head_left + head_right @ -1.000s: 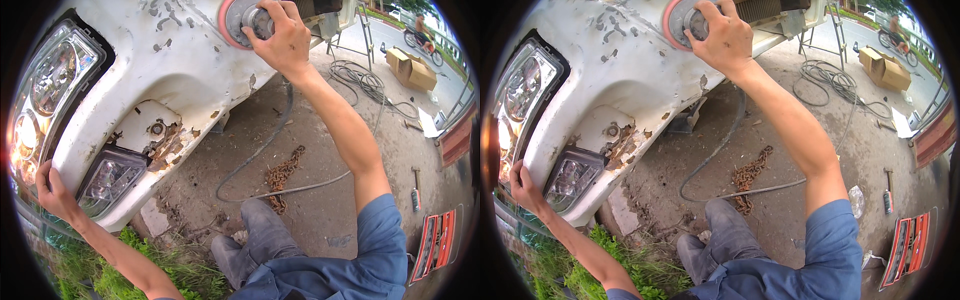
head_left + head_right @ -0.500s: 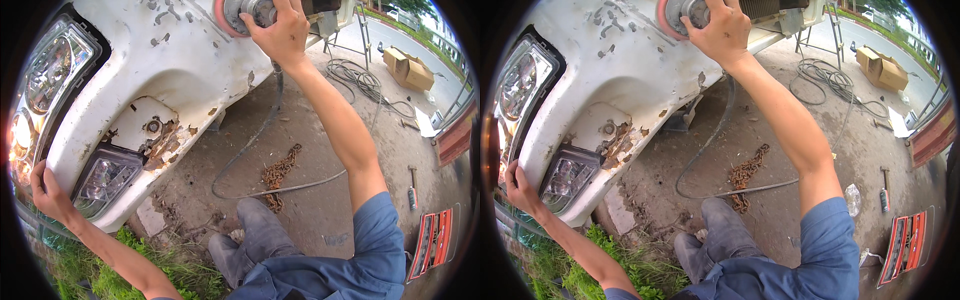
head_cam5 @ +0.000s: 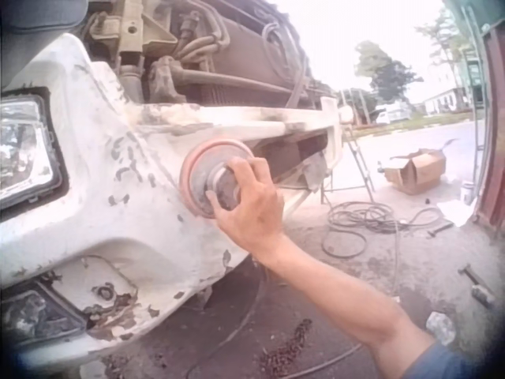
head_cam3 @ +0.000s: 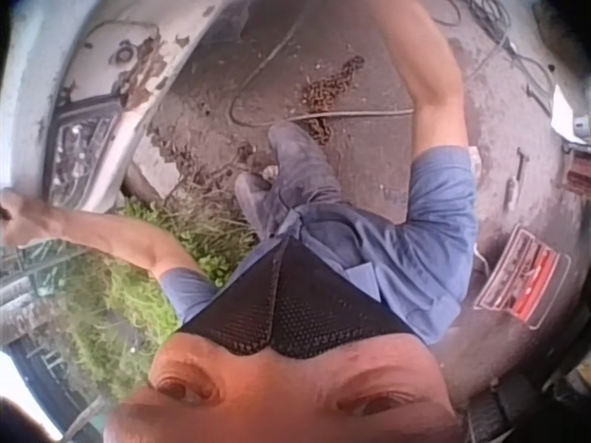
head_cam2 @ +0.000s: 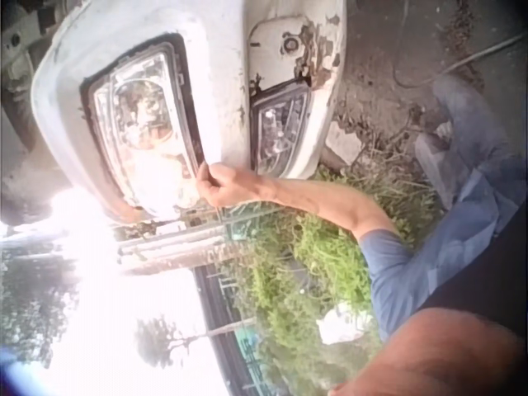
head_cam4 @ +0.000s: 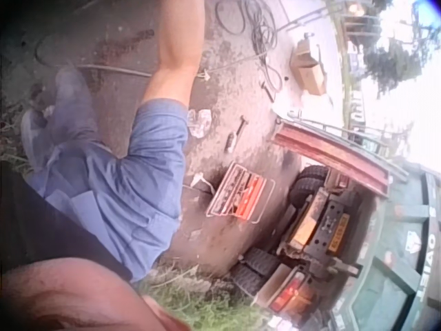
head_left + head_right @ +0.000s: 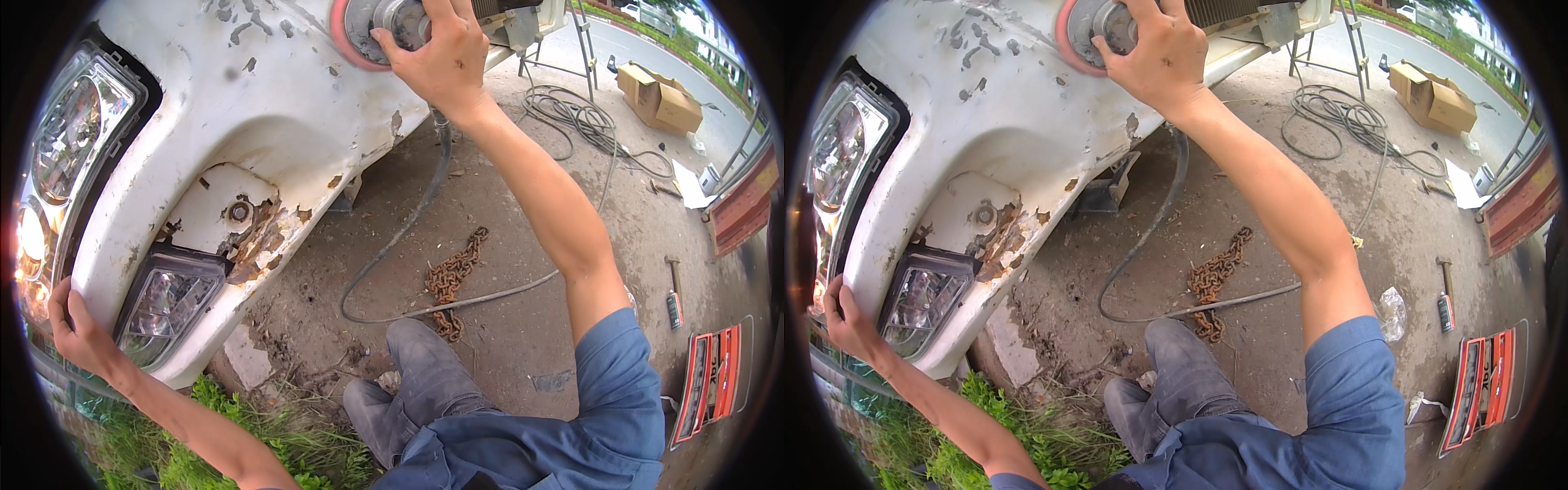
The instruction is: The person applies a sanding disc to a handheld power sander and then sands the damaged surface of a white truck bumper.
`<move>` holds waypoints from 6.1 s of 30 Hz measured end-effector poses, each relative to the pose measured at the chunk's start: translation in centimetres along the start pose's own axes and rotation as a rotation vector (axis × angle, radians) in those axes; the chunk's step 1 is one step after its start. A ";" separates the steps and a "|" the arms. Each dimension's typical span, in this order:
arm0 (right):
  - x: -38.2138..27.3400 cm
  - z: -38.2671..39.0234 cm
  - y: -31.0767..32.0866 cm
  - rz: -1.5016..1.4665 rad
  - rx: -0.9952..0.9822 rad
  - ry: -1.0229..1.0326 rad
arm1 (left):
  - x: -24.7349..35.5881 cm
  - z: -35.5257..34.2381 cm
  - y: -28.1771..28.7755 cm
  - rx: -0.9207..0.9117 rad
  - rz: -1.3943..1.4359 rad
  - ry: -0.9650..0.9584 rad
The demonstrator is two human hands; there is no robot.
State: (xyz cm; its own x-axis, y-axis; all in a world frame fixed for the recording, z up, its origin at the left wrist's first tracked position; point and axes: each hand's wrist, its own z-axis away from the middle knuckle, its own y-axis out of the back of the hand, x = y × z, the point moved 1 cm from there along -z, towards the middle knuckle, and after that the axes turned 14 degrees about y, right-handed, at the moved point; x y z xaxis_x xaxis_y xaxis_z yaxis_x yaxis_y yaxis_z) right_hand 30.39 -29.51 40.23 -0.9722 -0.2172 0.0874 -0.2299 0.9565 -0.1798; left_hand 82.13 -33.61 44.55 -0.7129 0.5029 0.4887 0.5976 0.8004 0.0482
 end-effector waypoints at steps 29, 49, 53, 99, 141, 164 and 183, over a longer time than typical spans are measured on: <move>0.6 3.5 -0.1 0.012 0.022 -0.101 | -0.2 -0.3 -0.2 -0.008 -0.001 -0.026; -3.0 4.0 0.2 -0.061 -0.172 -0.086 | 0.9 -0.1 0.6 0.016 -0.068 0.000; -1.2 3.6 -0.1 0.076 -0.037 -0.085 | 1.2 0.4 -0.1 -0.017 -0.057 0.000; -5.3 12.8 1.1 -0.022 -0.099 -0.231 | 1.0 0.6 0.3 0.026 -0.114 -0.034; -9.4 18.0 -1.4 -0.035 0.293 -0.366 | 0.8 0.3 0.1 0.082 -0.202 -0.003; -12.7 20.1 -3.5 -0.052 0.492 -0.685 | 1.7 -0.1 0.5 0.108 -0.250 -0.023; -11.1 19.6 -1.0 -0.207 0.260 -0.624 | 2.5 0.2 -0.2 0.114 -0.234 -0.113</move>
State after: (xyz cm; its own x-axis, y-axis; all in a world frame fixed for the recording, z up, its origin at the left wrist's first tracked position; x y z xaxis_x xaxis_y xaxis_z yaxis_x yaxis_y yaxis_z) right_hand 40.60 -31.92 20.20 -0.7332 -0.5354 -0.4192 -0.3402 0.8226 -0.4555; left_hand 80.13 -32.46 45.56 -0.8668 0.3280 0.3755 0.3712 0.9274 0.0467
